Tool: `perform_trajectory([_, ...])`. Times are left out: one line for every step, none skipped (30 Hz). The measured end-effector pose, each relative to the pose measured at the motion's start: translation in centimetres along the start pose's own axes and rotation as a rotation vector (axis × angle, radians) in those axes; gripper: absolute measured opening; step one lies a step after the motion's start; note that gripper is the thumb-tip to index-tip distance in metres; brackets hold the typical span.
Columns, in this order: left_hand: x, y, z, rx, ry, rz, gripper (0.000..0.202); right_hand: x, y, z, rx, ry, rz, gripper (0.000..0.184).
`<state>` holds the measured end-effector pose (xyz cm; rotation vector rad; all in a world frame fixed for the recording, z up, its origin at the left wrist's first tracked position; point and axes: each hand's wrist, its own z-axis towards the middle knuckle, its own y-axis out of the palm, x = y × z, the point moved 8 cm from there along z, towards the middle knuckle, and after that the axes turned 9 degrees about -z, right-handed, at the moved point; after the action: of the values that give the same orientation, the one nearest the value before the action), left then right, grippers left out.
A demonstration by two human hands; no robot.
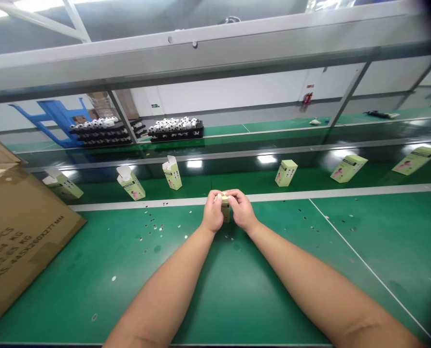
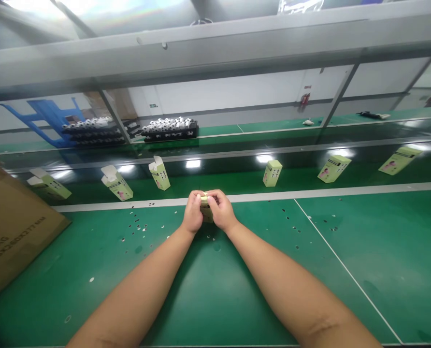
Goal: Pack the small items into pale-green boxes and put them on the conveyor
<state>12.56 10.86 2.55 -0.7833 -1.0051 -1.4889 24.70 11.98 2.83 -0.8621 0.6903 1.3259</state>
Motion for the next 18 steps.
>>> perform_trajectory([-0.1,0.0,0.1,0.013,-0.013,0.002,0.021,0.1,0.1,0.0,-0.001,0.017,0.016,0.018])
perform_trajectory([-0.2,0.0,0.1,0.024,-0.026,0.007,0.021,0.3,0.2,0.1,-0.006,0.031,0.029,0.017])
perform_trajectory([-0.2,0.0,0.2,0.035,-0.037,0.010,0.021,0.4,0.3,0.1,-0.010,0.041,0.040,0.017])
perform_trajectory([-0.3,0.0,0.2,0.045,-0.046,0.008,0.019,0.5,0.4,0.1,-0.012,0.049,0.047,0.017])
perform_trajectory([-0.3,0.0,0.2,0.052,-0.055,0.001,0.017,0.6,0.5,0.0,-0.015,0.053,0.049,0.017])
perform_trajectory([-0.4,0.0,0.2,0.058,-0.064,-0.009,0.014,0.7,0.6,-0.1,-0.018,0.055,0.045,0.017])
perform_trajectory([-0.4,0.0,0.2,0.064,-0.076,-0.020,0.012,0.8,0.7,-0.2,-0.023,0.056,0.038,0.018])
perform_trajectory([-0.5,0.0,0.2,0.069,-0.091,-0.032,0.010,0.8,0.7,-0.4,-0.028,0.054,0.027,0.018])
perform_trajectory([-0.5,0.0,0.1,0.069,-0.105,-0.045,0.009,0.9,0.7,-0.6,-0.029,0.049,0.008,0.018])
perform_trajectory([-0.5,0.1,0.0,0.063,-0.119,-0.058,0.009,0.9,0.7,-0.9,-0.032,0.038,-0.019,0.018])
perform_trajectory([-0.5,0.2,-0.1,0.053,-0.131,-0.073,0.009,0.8,0.7,-1.1,-0.039,0.018,-0.058,0.020])
perform_trajectory([-0.6,0.3,-0.2,0.042,-0.140,-0.087,0.011,0.6,0.8,-1.3,-0.061,-0.014,-0.112,0.023])
perform_trajectory([-0.6,0.2,-0.2,0.028,-0.148,-0.101,0.013,0.3,1.1,-1.5,-0.101,-0.055,-0.180,0.029])
perform_trajectory([-0.7,0.1,-0.1,0.013,-0.150,-0.111,0.015,0.1,1.4,-1.6,-0.153,-0.095,-0.255,0.038])
perform_trajectory([-0.7,-0.3,0.2,0.000,-0.144,-0.113,0.018,0.0,1.7,-1.6,-0.216,-0.127,-0.324,0.049])
perform_trajectory([-0.7,-1.0,0.6,-0.006,-0.125,-0.101,0.021,0.1,2.0,-1.3,-0.279,-0.142,-0.379,0.058])
perform_trajectory([-0.7,-2.0,1.3,0.009,-0.098,-0.069,0.025,0.3,2.1,-0.8,-0.330,-0.138,-0.414,0.064])
perform_trajectory([-0.6,-3.5,2.1,0.057,-0.066,-0.014,0.029,0.7,1.9,0.1,-0.356,-0.120,-0.436,0.066])
